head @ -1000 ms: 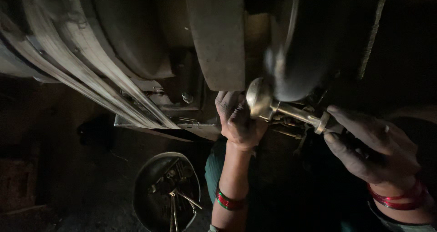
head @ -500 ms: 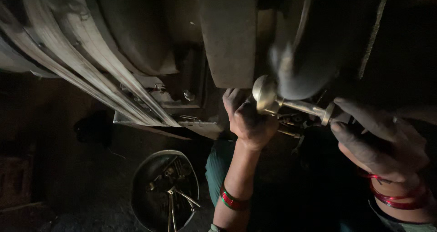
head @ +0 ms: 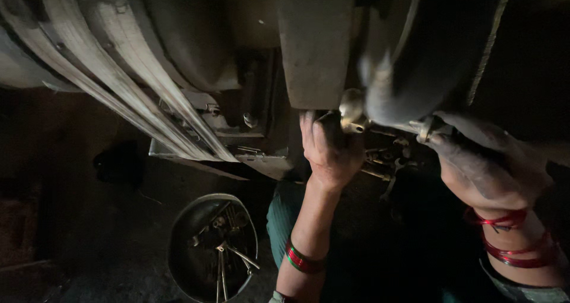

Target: The person holds small brass fittings against a spinning buffing wheel on a grinding machine, rotating each piece to polish its surfaces. They occasionally pull a piece back to reposition it, set one down, and pick up the next part to continue polishing.

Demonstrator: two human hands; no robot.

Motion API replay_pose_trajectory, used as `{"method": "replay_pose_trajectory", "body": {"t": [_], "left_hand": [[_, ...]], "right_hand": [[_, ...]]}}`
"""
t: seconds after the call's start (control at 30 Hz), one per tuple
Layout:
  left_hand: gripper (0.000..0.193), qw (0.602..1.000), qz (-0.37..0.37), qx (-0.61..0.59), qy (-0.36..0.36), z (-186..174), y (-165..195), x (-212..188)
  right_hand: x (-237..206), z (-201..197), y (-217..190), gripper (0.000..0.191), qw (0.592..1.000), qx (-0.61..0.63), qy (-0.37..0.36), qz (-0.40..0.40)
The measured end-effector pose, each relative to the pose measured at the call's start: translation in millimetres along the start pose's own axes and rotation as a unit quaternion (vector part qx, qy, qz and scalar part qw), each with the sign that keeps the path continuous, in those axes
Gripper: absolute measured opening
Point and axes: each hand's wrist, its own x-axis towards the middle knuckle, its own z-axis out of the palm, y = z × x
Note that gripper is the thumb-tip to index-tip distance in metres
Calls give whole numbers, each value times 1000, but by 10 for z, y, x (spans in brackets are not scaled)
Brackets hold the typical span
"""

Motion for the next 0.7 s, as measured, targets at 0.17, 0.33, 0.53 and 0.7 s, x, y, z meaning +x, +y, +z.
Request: {"method": "replay_pose_trajectory", "body": {"t": [0.17, 0.33, 0.53, 0.7], "left_hand": [[43, 999, -15, 20, -44, -39, -17, 29], [50, 999, -8, -34, -2, -97, -34, 29], [44, 996, 13, -62, 68, -8, 35, 16], [48, 996, 34, -64, 62, -41, 69, 33]], "right_hand": [[57, 79, -4, 44, 1000, -1, 16, 15], [190, -128, -164, 38, 1000, -9, -11, -16], [172, -295, -261, 35, 998, 22, -42, -31], [148, -302, -219, 38, 997, 52, -51, -40]]}}
